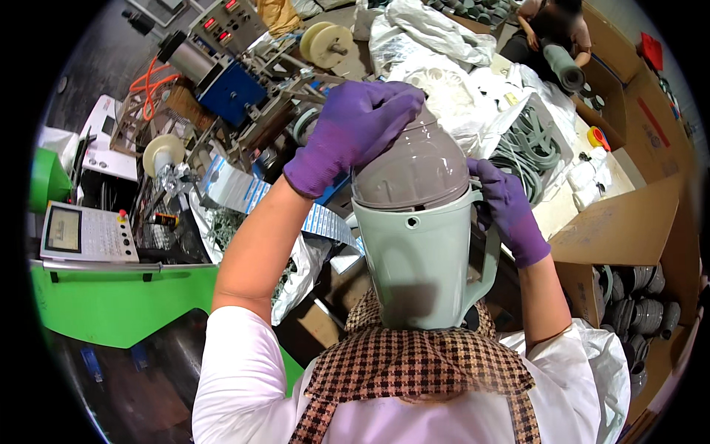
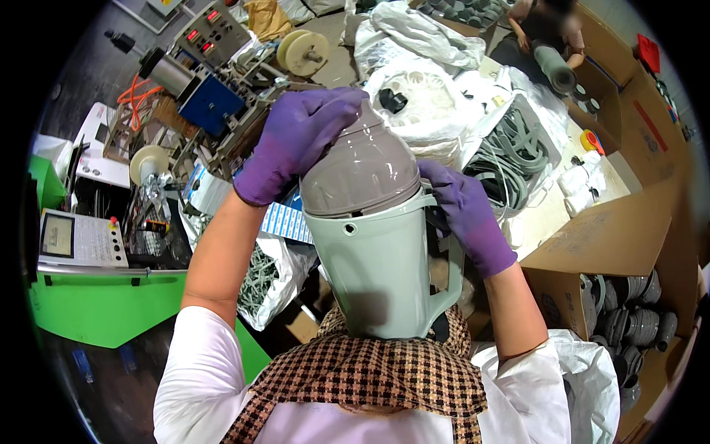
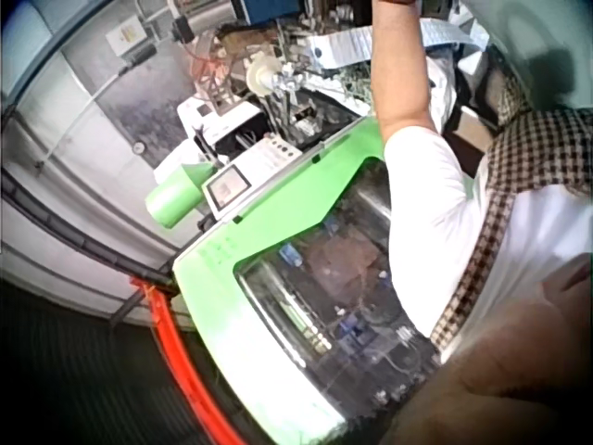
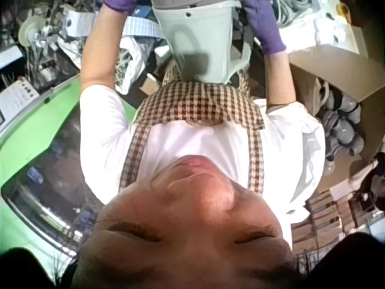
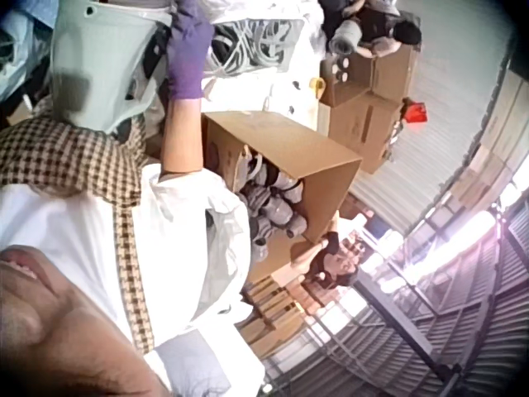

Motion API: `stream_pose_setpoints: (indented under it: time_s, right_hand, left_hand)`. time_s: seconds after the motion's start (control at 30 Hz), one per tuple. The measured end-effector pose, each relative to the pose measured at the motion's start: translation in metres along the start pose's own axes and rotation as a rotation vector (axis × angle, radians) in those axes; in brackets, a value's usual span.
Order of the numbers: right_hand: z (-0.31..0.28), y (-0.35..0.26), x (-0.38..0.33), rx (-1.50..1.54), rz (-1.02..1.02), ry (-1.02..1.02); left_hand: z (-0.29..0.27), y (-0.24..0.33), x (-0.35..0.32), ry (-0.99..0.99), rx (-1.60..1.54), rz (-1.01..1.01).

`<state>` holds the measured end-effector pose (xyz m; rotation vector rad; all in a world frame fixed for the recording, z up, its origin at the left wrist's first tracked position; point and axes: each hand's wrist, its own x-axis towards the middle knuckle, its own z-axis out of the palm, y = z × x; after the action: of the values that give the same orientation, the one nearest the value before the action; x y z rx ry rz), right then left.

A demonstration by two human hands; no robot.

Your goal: The person assembles a light green electric kettle by attaching a grey lid and a grey base to the main body. They repeatedly pick up the components from a cluttered workbench, fit them together, and place the finished unit into a large white sack.

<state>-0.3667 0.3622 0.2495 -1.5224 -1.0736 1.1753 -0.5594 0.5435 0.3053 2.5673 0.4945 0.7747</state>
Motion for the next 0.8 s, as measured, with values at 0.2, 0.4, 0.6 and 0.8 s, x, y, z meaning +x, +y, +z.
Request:
stream_pose_setpoints:
  time_s: [0.2,0.4,0.6,0.8]
  right_hand:
    - [-0.028,-0.006,-0.020,-0.100,-0.044,0.019]
    - [-0.059,0.089,0.000,-0.223,-0.401,0.112]
    - [-0.126,0.041,0.006,0.215,-0.385,0.216]
    - [-0.106,0.052,-0.003,-0.177,-0.263,0.371]
  left_hand:
    - [0.002,0.021,0.023,-0.097,0.084,0.214]
    - [0.048,0.047,0.050,-0.143,-0.272,-0.189]
    - [0.107,0.059,0.097,-0.167,-0.312,0.025]
    - [0.161,0.071,0.112,-0.308,-0.401,0.015]
